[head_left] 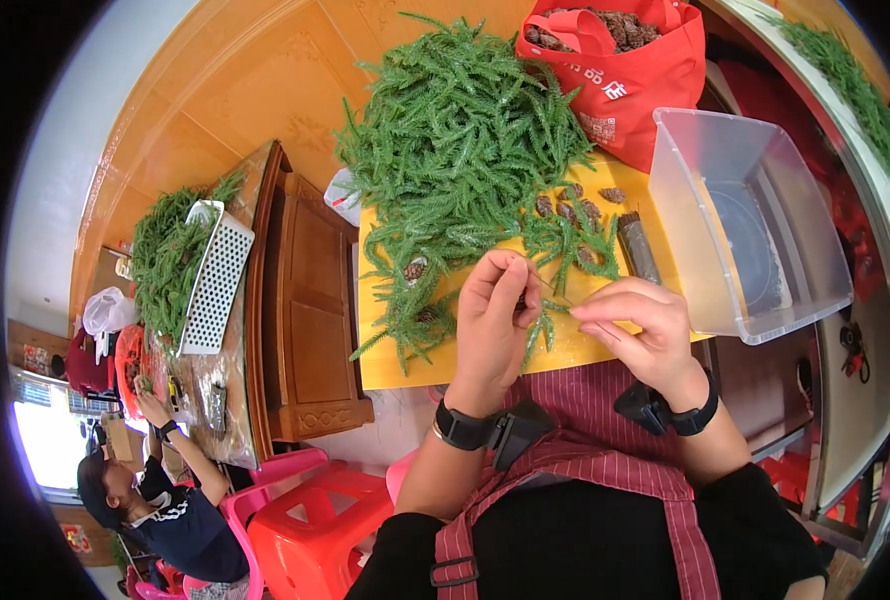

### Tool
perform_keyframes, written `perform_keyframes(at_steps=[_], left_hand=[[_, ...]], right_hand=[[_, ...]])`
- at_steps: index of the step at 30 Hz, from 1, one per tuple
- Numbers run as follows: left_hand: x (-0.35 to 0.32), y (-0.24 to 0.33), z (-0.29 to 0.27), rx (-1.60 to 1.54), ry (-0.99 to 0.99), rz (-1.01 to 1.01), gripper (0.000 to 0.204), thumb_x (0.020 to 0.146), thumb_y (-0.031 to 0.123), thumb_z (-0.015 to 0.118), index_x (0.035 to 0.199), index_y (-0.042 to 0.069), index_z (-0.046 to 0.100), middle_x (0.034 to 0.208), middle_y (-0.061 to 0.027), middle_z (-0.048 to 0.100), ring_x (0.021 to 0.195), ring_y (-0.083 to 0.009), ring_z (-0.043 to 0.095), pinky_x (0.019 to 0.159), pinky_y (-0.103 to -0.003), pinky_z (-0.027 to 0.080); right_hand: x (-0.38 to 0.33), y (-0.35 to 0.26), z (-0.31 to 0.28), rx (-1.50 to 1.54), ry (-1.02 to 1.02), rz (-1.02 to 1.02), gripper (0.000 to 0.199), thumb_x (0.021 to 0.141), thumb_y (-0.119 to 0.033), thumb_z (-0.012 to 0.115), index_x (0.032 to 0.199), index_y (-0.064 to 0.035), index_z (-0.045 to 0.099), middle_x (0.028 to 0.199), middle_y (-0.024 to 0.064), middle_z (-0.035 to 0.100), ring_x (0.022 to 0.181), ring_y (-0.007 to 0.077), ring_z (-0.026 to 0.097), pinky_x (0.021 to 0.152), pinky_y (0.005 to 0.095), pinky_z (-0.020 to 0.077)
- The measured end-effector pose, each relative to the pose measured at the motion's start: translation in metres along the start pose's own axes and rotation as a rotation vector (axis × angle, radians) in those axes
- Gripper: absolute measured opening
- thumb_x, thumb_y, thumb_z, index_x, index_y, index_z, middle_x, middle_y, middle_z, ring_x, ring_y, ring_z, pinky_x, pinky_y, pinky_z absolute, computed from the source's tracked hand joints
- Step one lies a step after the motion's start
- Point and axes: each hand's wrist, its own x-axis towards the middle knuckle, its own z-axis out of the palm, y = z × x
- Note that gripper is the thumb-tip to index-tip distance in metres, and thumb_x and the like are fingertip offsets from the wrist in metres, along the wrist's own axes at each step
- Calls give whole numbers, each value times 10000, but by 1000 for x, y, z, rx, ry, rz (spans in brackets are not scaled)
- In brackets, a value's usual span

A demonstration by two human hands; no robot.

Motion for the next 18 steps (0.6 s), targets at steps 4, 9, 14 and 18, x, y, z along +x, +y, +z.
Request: perform_keyframes(at_steps=[4,9,14,18], left_hand=[[-3,4,9,-95,-54,-113,142,916,168,447,957,41,495,879,-54,533,754,-106,475,612,-212,390],[-9,12,8,-36,-229,-80,243,913,135,415,1110,-5,444,1042,-116,539,984,-175,509,815,-264,423],[-11,9,13,19,-255,16,325,883,28,444,1198,-19,382,1123,-147,525,1134,-248,488,912,-318,421],[-13,10,8,156,-257,-4,386,831,-53,504,1195,-1,384,1133,-141,528,1071,-260,539,875,-321,463]], right_hand=[[-3,3,-2,127,124,-86,163,745,67,605,894,2,617,827,101,618,666,163,598,606,263,482],[-1,0,-8,446,405,89,78,856,13,510,900,21,575,896,103,564,654,123,513,599,231,428],[-1,-2,-10,470,416,158,74,886,-51,503,917,-2,549,919,97,568,644,97,475,603,207,398],[-1,-4,-9,493,389,151,100,905,-96,490,963,-22,522,945,104,584,655,95,487,605,204,399]])
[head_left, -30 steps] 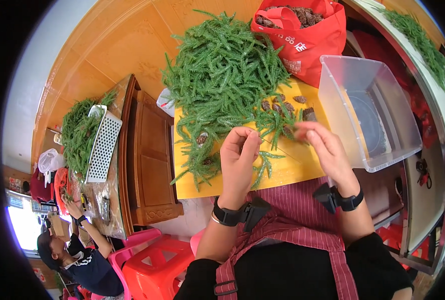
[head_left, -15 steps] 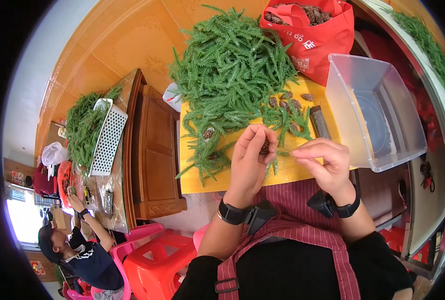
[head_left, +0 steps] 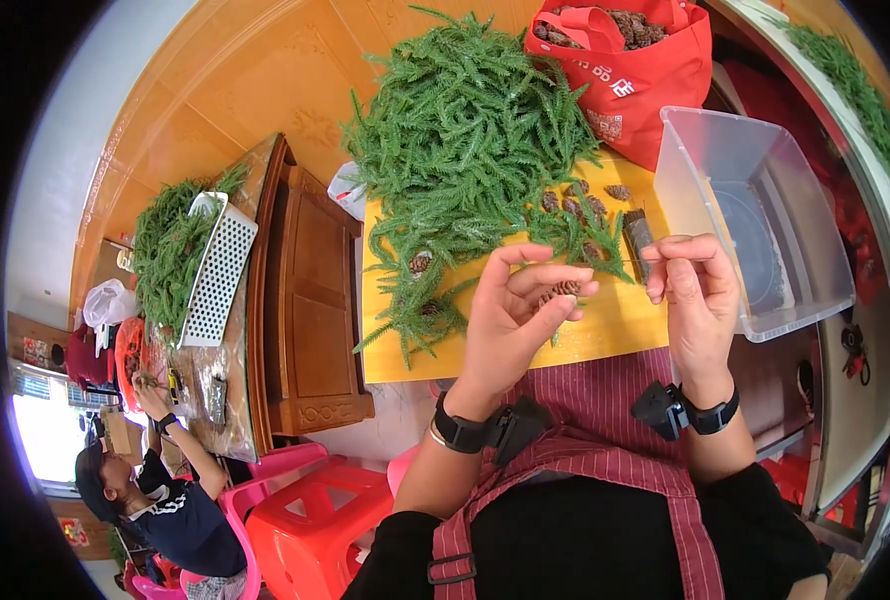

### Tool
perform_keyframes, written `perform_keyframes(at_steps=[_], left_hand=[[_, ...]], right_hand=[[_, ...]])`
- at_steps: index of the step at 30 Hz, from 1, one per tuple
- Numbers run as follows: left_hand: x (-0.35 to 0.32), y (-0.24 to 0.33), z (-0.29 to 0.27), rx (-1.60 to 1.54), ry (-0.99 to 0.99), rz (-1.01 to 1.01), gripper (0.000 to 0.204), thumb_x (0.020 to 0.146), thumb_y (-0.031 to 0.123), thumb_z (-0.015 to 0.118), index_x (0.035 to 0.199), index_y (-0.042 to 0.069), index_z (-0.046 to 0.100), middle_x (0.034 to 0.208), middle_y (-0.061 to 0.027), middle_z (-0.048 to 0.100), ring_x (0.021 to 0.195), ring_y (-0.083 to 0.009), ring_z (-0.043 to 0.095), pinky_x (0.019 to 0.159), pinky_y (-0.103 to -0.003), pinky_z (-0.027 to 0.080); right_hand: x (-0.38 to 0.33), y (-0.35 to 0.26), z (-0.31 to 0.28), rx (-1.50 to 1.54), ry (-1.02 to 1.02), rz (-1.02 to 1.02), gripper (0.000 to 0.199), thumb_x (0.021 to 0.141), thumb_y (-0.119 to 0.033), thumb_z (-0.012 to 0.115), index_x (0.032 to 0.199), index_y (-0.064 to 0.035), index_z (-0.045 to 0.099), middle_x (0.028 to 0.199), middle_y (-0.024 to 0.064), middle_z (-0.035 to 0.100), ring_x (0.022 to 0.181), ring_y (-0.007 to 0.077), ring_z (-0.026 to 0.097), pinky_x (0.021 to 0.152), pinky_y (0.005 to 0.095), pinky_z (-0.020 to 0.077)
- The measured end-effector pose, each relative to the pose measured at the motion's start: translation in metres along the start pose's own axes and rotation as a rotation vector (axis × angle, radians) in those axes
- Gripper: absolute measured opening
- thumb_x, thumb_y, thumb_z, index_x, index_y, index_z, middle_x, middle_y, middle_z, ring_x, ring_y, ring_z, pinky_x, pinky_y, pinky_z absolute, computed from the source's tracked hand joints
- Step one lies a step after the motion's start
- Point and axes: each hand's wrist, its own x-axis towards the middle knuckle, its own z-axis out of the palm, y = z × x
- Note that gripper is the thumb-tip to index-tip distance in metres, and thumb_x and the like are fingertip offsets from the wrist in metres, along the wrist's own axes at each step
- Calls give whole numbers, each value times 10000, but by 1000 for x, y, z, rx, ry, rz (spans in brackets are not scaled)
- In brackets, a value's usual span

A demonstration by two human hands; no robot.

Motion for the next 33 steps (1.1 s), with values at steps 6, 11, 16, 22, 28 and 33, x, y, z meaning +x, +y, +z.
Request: perform_keyframes(at_steps=[6,11,16,22,28,33], left_hand=[[-1,-3,-2,103,-45,100,350,762,-105,566,1098,-15,523,1134,-110,515,1051,-232,547,866,-304,463],[-1,-3,-4,158,37,108,416,750,-118,562,1151,-12,529,1092,-77,495,1024,-199,539,892,-301,441],[-2,-4,-5,286,21,150,465,785,-96,534,1236,-1,475,1079,-79,470,985,-179,543,853,-275,461],[-2,-2,5,318,71,204,501,801,-71,546,1281,-4,419,1027,-82,496,914,-186,591,755,-270,502],[-7,-1,7,102,77,124,444,785,-101,576,1203,-42,440,989,-96,574,893,-186,626,662,-232,520],[-9,-3,6,115,52,128,384,783,-91,592,1142,-51,460,938,-114,608,890,-196,631,674,-244,526]], right_hand=[[0,-4,2,72,18,73,114,915,-130,481,975,-35,502,919,100,599,659,96,499,604,203,404],[-1,-2,1,122,4,116,117,914,-143,489,970,-41,500,873,89,597,646,87,497,589,190,401],[-3,0,5,219,12,227,139,899,-165,523,965,-45,498,842,76,588,614,76,490,559,184,401],[-6,5,9,271,10,303,148,892,-181,538,955,-53,498,844,77,594,628,80,501,563,190,413],[-7,6,13,275,-14,291,171,881,-204,560,949,-59,502,846,77,600,662,85,522,581,199,431],[-10,12,15,276,-33,291,174,873,-204,573,949,-61,509,868,83,614,683,83,535,597,196,438]])
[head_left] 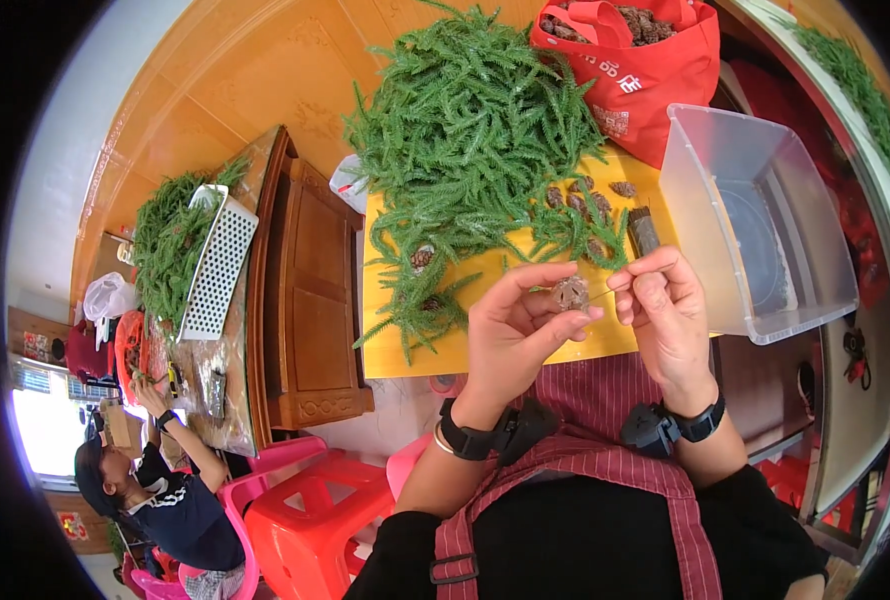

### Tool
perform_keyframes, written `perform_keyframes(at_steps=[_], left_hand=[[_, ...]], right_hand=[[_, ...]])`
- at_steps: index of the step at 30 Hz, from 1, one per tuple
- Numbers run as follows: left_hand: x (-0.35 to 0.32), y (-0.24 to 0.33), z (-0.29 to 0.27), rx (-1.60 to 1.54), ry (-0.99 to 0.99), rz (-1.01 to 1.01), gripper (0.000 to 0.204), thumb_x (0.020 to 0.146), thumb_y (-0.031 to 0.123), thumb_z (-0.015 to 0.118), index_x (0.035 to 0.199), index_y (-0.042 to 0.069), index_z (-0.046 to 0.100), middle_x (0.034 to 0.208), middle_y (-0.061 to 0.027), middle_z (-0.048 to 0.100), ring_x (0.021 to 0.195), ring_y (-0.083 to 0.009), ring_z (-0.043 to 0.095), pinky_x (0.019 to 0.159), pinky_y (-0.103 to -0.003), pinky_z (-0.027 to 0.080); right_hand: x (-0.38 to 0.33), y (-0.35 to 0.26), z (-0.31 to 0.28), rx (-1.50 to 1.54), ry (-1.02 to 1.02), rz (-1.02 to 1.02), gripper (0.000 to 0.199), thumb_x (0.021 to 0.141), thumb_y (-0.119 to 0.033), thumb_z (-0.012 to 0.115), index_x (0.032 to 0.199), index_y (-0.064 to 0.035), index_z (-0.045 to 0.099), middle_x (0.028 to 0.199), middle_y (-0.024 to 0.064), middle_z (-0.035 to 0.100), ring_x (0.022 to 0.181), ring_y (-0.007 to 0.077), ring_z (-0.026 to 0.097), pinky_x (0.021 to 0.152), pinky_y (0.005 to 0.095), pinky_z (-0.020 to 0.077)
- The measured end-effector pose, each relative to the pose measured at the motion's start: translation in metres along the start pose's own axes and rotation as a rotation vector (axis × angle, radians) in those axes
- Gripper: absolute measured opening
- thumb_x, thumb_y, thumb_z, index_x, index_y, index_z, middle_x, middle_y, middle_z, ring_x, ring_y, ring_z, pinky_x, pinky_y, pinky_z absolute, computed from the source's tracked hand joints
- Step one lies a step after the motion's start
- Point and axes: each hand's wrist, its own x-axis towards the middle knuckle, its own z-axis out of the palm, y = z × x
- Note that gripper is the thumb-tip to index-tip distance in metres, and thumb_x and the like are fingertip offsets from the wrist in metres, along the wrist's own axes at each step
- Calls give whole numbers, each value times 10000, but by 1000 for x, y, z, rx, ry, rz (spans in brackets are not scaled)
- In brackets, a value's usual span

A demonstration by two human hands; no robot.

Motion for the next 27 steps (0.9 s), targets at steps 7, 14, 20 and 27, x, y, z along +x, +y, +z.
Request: perform_keyframes(at_steps=[7,14,20,27], left_hand=[[0,-5,2,-60,3,8,377,779,-92,595,1130,-31,472,974,-129,606,905,-211,627,737,-270,531],[0,-8,1,-35,-12,71,378,754,-104,618,1099,-22,488,1012,-98,576,950,-208,609,789,-281,526],[1,-8,1,-12,-9,104,386,738,-112,630,1089,-19,498,991,-77,553,961,-199,600,790,-281,531],[2,-9,0,-89,-59,28,400,720,-124,638,1083,-22,505,996,-74,534,938,-194,603,776,-279,541]], right_hand=[[-1,8,-1,18,0,-3,147,869,-180,578,943,-65,525,883,80,626,691,79,540,607,192,440],[-2,12,0,20,-2,-21,124,869,-162,577,935,-69,529,870,73,625,685,83,542,607,189,432],[-2,12,0,1,-14,-49,125,865,-163,583,924,-67,527,858,70,623,675,88,546,604,188,426],[-1,12,-5,-27,-22,-61,130,864,-164,585,912,-63,521,847,73,619,670,79,527,600,190,422]])
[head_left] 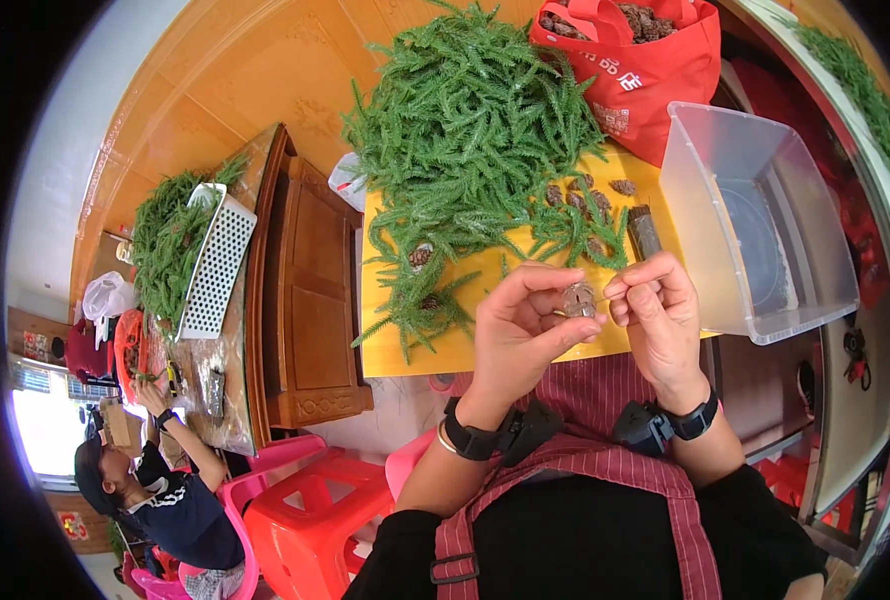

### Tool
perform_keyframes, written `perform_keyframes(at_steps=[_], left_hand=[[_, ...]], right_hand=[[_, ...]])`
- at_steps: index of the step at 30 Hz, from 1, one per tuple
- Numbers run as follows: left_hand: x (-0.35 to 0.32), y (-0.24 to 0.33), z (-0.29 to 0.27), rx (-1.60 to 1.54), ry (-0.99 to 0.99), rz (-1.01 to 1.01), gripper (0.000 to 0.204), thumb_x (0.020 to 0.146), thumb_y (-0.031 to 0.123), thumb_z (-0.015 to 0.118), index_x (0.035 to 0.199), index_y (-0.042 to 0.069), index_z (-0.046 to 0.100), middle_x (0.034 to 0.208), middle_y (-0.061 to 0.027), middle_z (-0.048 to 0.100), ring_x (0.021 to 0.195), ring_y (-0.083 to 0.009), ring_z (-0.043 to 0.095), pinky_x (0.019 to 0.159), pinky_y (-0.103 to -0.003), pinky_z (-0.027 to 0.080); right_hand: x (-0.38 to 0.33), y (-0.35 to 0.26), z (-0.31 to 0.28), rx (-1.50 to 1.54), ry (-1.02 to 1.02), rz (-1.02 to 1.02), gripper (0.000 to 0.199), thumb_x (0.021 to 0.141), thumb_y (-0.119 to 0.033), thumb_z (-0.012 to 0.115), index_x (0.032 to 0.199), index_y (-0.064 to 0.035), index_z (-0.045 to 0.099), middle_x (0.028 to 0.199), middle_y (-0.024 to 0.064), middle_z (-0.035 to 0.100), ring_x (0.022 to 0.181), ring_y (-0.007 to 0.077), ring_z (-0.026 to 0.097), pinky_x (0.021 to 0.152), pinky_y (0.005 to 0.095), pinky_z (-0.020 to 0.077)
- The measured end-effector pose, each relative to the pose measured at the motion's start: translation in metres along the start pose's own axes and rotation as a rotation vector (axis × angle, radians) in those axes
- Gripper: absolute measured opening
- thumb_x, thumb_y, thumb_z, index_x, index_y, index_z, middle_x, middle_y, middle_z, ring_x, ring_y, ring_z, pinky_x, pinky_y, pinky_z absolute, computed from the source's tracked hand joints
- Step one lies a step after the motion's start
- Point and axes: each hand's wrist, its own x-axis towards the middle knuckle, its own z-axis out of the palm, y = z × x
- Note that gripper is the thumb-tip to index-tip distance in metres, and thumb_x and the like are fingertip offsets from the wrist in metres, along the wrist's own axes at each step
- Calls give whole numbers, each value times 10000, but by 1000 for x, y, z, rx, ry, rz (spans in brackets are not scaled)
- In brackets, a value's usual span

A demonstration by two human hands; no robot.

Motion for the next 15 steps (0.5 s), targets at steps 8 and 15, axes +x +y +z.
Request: perform_keyframes(at_steps=[8,15], left_hand=[[0,-3,3,56,13,26,393,700,-126,653,1056,-7,535,1062,-63,465,976,-167,561,775,-268,546],[1,-4,1,18,-16,28,380,724,-117,636,1069,-8,521,1072,-82,494,1015,-188,553,759,-267,549]], right_hand=[[-1,1,2,-22,12,-8,127,865,-160,583,920,-68,517,848,69,618,669,76,523,598,190,420],[-2,4,2,5,13,-9,108,871,-154,573,918,-75,516,857,67,622,687,75,537,598,186,423]])
